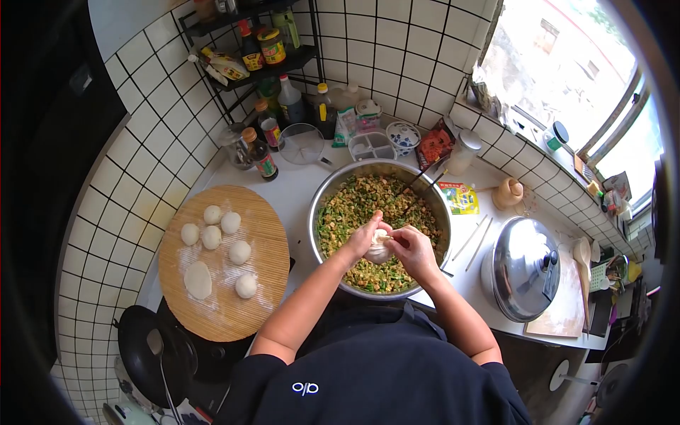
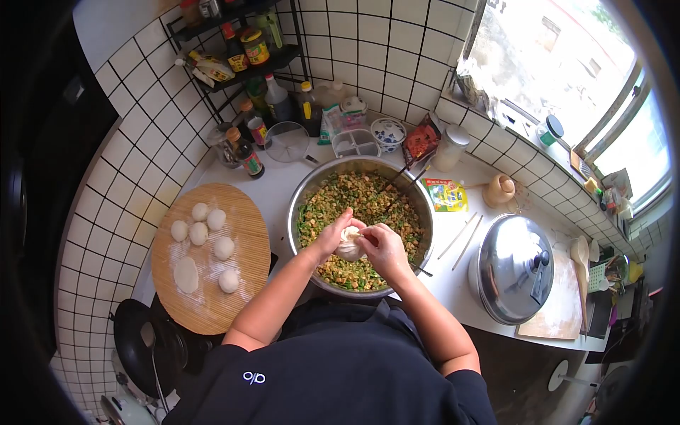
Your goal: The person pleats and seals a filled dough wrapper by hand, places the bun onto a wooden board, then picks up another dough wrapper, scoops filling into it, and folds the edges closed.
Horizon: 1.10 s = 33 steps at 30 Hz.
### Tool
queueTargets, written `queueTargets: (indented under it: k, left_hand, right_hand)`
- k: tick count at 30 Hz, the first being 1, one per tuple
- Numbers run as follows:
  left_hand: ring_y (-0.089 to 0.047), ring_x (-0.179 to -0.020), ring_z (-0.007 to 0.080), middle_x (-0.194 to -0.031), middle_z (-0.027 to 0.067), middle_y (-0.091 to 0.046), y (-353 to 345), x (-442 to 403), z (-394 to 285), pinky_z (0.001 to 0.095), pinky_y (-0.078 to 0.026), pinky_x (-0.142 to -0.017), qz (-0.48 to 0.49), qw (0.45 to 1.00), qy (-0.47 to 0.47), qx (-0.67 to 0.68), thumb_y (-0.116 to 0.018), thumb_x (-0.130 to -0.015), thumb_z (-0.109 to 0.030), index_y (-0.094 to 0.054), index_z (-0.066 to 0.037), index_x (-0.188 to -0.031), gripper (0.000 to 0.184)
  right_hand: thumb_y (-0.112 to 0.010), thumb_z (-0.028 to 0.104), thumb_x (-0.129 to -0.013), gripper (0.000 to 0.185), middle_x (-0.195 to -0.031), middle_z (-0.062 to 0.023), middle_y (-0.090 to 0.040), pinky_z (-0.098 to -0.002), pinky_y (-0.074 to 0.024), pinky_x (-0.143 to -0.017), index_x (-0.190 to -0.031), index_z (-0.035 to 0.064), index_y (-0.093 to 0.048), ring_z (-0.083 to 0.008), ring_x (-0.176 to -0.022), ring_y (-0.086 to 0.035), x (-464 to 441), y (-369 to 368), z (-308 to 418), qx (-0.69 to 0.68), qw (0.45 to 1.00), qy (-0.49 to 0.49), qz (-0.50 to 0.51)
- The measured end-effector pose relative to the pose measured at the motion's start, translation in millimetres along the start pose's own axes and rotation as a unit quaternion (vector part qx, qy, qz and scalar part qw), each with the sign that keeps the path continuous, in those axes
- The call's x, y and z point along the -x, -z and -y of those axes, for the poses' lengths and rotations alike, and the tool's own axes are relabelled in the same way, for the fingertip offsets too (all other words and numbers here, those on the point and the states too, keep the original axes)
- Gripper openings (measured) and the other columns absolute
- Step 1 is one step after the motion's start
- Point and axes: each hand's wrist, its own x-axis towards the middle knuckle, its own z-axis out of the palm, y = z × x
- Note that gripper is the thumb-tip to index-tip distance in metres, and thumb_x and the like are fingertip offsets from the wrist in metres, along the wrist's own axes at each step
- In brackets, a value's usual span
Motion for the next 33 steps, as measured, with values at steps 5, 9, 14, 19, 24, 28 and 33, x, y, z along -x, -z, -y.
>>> queueTargets:
  k: [5, 9, 14, 19, 24, 28, 33]
  left_hand:
    - [-0.057, -0.100, 0.0229, -0.113, 0.0099, -0.054, 2.4, 20.6, -23.9, 0.0402, -0.048, -0.084, 0.061, 0.966, 0.030, 0.250, -0.024, -0.088, -0.058, -0.043, -0.008, -0.121, 0.063]
    - [-0.058, -0.098, 0.0209, -0.108, 0.0087, -0.057, -9.5, 25.1, -19.8, 0.0435, -0.050, -0.079, 0.065, 0.965, 0.025, 0.253, -0.023, -0.088, -0.058, -0.047, -0.009, -0.115, 0.062]
    - [-0.061, -0.090, 0.0201, -0.102, 0.0072, -0.059, -4.1, 22.2, -15.5, 0.0410, -0.052, -0.071, 0.044, 0.981, 0.072, 0.177, -0.023, -0.086, -0.061, -0.050, -0.010, -0.109, 0.062]
    - [-0.060, -0.091, 0.0211, -0.104, 0.0084, -0.059, 4.1, 27.9, -15.9, 0.0424, -0.051, -0.075, 0.098, 0.969, 0.104, 0.203, -0.023, -0.087, -0.060, -0.049, -0.009, -0.114, 0.063]
    - [-0.060, -0.090, 0.0210, -0.102, 0.0087, -0.059, -2.5, 32.0, -13.6, 0.0430, -0.051, -0.076, 0.060, 0.945, 0.046, 0.318, -0.025, -0.088, -0.057, -0.050, -0.008, -0.110, 0.059]
    - [-0.061, -0.085, 0.0203, -0.097, 0.0072, -0.060, -0.9, 29.9, -6.8, 0.0415, -0.052, -0.071, 0.039, 0.965, 0.088, 0.244, -0.027, -0.087, -0.058, -0.050, -0.009, -0.109, 0.058]
    - [-0.063, -0.075, 0.0199, -0.087, 0.0064, -0.062, 4.3, 33.2, -8.0, 0.0409, -0.053, -0.066, 0.067, 0.970, 0.134, 0.191, -0.030, -0.086, -0.061, -0.051, -0.010, -0.105, 0.058]
  right_hand:
    - [-0.062, 0.006, -0.078, 0.013, -0.074, -0.0054, -0.058, -0.0231, -0.0459, -0.061, -0.089, -0.0020, -0.060, -0.0104, -0.066, -0.056, 0.4, -10.4, -11.5, -0.199, 0.977, -0.051, -0.058]
    - [-0.062, 0.003, -0.076, 0.017, -0.073, -0.0029, -0.056, -0.0225, -0.0458, -0.061, -0.093, 0.0006, -0.057, -0.0098, -0.065, -0.053, 3.1, -9.4, 1.3, -0.110, 0.993, -0.004, -0.043]
    - [-0.065, 0.006, -0.075, 0.018, -0.071, -0.0037, -0.058, -0.0233, -0.0465, -0.060, -0.091, -0.0002, -0.058, -0.0089, -0.064, -0.055, -2.4, 4.3, 10.2, -0.059, 0.996, -0.053, 0.051]
    - [-0.064, 0.007, -0.077, 0.013, -0.070, -0.0036, -0.060, -0.0226, -0.0468, -0.057, -0.084, -0.0016, -0.058, -0.0087, -0.061, -0.056, -5.0, 5.1, 0.2, -0.233, 0.964, -0.111, 0.067]
    - [-0.063, 0.007, -0.079, 0.011, -0.068, -0.0023, -0.059, -0.0218, -0.0463, -0.056, -0.081, -0.0006, -0.056, -0.0082, -0.060, -0.056, -2.0, -6.2, -1.0, -0.259, 0.962, -0.073, 0.047]
    - [-0.066, 0.009, -0.072, 0.030, -0.064, -0.0047, -0.057, -0.0264, -0.0448, -0.056, -0.100, 0.0044, -0.059, -0.0107, -0.057, -0.055, 2.3, 6.2, 20.7, -0.040, 0.994, -0.066, 0.081]
    - [-0.065, 0.012, -0.072, 0.031, -0.063, -0.0049, -0.058, -0.0262, -0.0430, -0.053, -0.101, 0.0059, -0.057, -0.0105, -0.055, -0.053, -0.9, 5.7, 11.3, -0.036, 0.981, -0.089, 0.166]
